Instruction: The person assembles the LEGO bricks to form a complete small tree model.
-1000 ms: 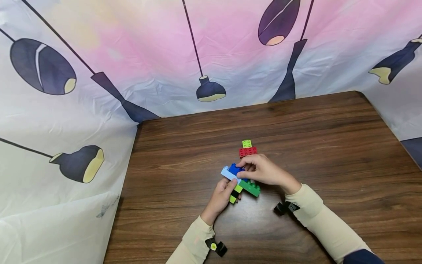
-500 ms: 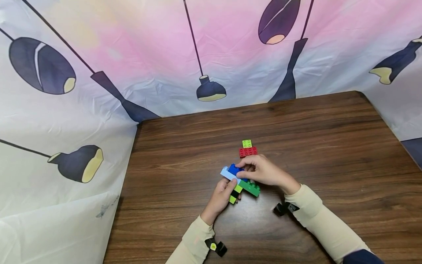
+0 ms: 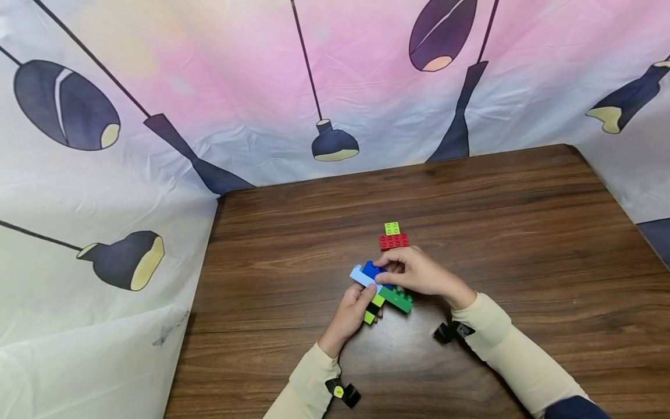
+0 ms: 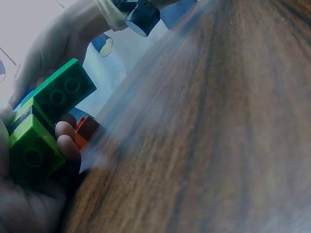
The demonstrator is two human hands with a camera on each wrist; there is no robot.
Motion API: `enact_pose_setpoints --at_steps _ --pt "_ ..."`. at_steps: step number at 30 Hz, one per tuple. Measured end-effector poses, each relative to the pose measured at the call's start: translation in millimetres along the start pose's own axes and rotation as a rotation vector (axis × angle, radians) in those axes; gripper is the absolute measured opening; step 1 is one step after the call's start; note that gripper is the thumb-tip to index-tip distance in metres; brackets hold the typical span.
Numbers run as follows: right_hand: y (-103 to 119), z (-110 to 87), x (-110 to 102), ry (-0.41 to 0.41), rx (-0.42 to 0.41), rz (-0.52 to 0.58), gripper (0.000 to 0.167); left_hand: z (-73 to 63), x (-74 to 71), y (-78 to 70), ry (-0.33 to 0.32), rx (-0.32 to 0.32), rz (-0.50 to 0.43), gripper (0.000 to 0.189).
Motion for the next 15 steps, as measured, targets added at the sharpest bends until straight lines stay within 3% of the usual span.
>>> enact_pose_setpoints --at_steps 15 --pt "-2.4 0.2 1.1 -0.003 0.004 0.023 0.021 1.3 0.0 2.9 -0.003 0.000 -0.009 0.045"
Point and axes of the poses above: each hand's wrist, its own z-axis towards the middle knuckle, its own x-axis out of the palm, y = z × x, the point moved 4 cm from there along z, towards the middle knuckle, and after that the axes turned 10 degrees about z, right-handed, at the moved point
